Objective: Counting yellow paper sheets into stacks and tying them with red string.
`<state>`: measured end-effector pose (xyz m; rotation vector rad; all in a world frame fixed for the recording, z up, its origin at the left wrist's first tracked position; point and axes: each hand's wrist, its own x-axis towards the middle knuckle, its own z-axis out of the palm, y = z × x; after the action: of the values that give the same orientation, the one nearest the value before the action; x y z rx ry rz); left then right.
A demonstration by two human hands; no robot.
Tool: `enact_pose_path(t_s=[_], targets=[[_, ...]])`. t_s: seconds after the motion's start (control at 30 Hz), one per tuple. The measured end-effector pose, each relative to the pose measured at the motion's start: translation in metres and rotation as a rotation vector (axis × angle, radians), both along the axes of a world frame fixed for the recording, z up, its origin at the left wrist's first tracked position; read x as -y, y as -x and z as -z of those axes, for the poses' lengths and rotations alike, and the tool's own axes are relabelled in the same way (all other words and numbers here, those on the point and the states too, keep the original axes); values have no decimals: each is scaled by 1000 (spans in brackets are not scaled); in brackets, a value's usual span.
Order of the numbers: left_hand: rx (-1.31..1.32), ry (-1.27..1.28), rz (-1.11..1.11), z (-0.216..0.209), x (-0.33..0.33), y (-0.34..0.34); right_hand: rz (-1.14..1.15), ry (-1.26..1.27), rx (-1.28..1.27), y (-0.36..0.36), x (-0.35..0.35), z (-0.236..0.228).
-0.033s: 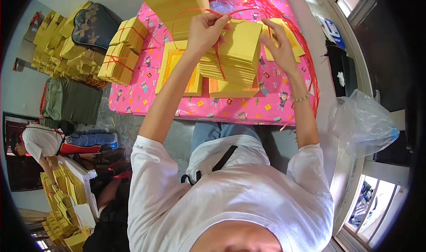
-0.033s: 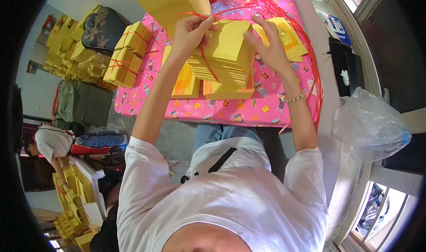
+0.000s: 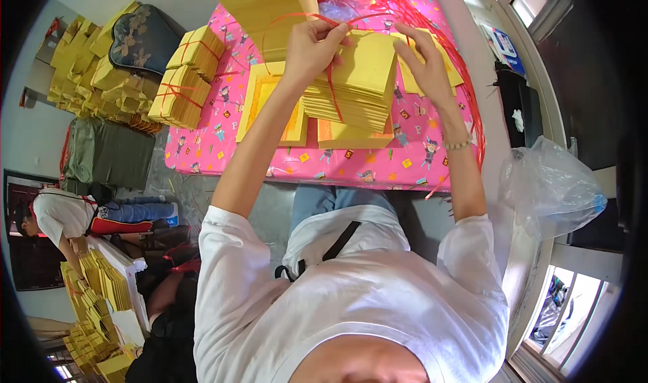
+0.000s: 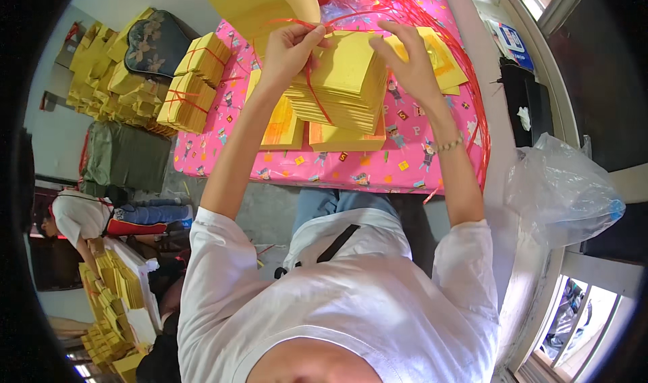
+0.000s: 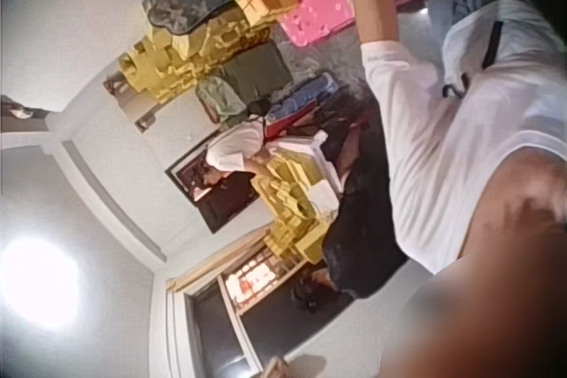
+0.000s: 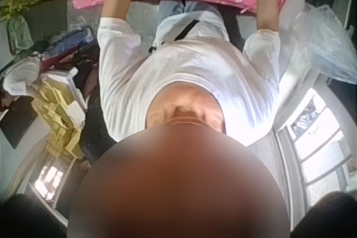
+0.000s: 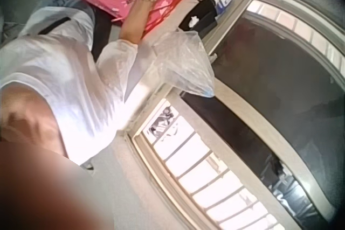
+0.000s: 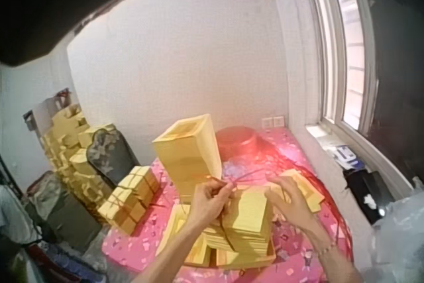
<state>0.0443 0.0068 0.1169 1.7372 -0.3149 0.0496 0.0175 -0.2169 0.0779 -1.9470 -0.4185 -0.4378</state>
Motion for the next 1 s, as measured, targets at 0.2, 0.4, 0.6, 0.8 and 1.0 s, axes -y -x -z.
enact_pose_path(t_s=[0.2, 0.4, 0.6, 0.8, 1.0], targets=[[-2, 23, 28, 1, 1, -2, -150, -172, -312, -38, -33, -42], [11, 7, 21, 0, 2, -2, -6, 75, -549, -62, -32, -40], [-5, -34, 16, -1, 0, -2, -173, -254, -437, -47, -45, -50], [-12, -17, -25, 1, 1, -2, -12, -85, -125, -48, -42, -37], [252, -274, -97, 5, -15, -5, 108, 22, 67, -49, -40, -11]])
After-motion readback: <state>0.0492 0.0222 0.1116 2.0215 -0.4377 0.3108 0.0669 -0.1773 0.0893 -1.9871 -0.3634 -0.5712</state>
